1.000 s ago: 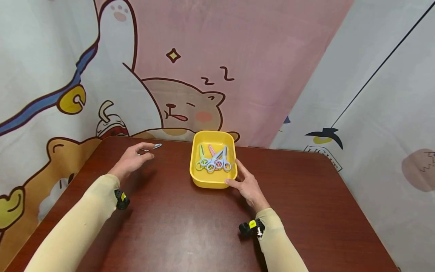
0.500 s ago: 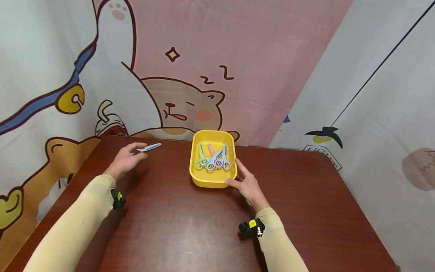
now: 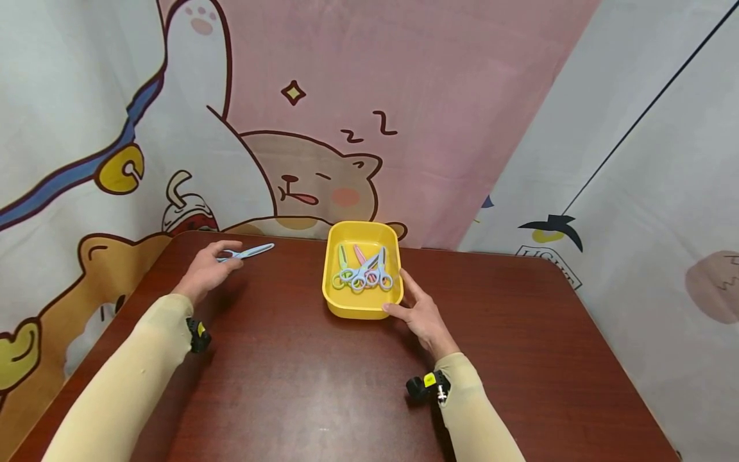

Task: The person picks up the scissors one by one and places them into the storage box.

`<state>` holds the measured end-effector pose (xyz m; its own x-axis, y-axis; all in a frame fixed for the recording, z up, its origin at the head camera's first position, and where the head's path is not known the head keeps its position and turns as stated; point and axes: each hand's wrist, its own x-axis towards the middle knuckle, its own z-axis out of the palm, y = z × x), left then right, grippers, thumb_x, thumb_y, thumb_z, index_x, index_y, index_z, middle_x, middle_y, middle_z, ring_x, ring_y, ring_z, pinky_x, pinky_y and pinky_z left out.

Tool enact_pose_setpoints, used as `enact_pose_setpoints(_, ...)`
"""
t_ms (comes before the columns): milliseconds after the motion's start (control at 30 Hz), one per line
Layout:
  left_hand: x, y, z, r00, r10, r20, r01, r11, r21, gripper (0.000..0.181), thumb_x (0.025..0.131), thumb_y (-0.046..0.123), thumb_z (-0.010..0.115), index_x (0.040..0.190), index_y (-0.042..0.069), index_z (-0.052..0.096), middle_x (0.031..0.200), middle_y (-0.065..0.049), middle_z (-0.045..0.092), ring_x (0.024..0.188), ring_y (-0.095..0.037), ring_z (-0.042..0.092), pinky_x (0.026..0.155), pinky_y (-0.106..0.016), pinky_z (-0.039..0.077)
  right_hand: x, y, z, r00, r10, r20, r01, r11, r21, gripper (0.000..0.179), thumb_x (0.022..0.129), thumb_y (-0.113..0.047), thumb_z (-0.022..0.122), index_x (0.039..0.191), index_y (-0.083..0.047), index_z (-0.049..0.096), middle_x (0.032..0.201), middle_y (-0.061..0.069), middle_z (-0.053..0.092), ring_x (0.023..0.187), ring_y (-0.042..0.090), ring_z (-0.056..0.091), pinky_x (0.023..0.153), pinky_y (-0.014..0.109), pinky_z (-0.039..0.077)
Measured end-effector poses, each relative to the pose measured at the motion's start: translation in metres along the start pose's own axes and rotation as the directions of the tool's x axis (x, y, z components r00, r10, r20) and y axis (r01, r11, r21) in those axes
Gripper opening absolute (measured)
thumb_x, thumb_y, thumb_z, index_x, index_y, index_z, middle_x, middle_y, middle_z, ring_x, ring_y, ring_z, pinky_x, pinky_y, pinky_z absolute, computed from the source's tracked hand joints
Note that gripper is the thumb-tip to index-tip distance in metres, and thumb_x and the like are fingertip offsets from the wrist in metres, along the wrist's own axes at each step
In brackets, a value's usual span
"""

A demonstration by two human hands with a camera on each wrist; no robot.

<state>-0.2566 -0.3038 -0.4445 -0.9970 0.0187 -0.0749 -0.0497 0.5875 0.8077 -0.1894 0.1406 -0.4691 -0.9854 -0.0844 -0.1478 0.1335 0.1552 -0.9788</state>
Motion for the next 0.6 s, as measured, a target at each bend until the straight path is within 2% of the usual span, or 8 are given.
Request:
enact_pose_setpoints(200, 0.001, -0.006, -0.003, 1.0, 0.001, -0.008, -0.001, 1.0, -0.004, 0.057, 0.1, 0.012, 0.061, 0.153, 0.001, 0.044, 0.153, -0.032, 0.036, 0.13, -0.047, 0.043, 0.1, -0.052, 0.044, 0.0, -0.001, 0.0, 1.0, -0.005, 0.007, 0.005, 1.0, 0.0, 0.092, 0.09, -0.004, 0.079, 0.165, -0.025, 0.029, 0.169, 0.005, 0.027, 0.147, 0.034, 0.042, 0.097, 0.03, 0.055)
enact_pose_setpoints(400, 0.002, -0.011, -0.005, 1.0, -0.003, -0.009, 0.003, 1.0, -0.022, 0.061, 0.099, 0.01, 0.064, 0.155, 0.001, 0.041, 0.152, -0.032, 0.035, 0.128, -0.046, 0.042, 0.098, -0.05, 0.044, 0.001, -0.002, -0.001, 1.0, 0.008, 0.001, -0.008, 1.0, -0.004, 0.092, 0.09, -0.005, 0.079, 0.164, -0.028, 0.03, 0.169, 0.0, 0.026, 0.149, 0.032, 0.039, 0.105, 0.038, 0.052)
enact_pose_setpoints(600, 0.005, -0.021, -0.007, 1.0, -0.021, -0.003, 0.021, 0.999, -0.028, 0.064, 0.098, 0.009, 0.064, 0.156, 0.001, 0.038, 0.156, -0.033, 0.03, 0.134, -0.05, 0.036, 0.108, -0.063, 0.037, -0.001, -0.001, 0.0, 1.0, 0.014, 0.004, -0.014, 1.0, 0.0, 0.092, 0.09, -0.005, 0.079, 0.164, -0.029, 0.029, 0.17, 0.0, 0.026, 0.149, 0.032, 0.039, 0.103, 0.037, 0.052)
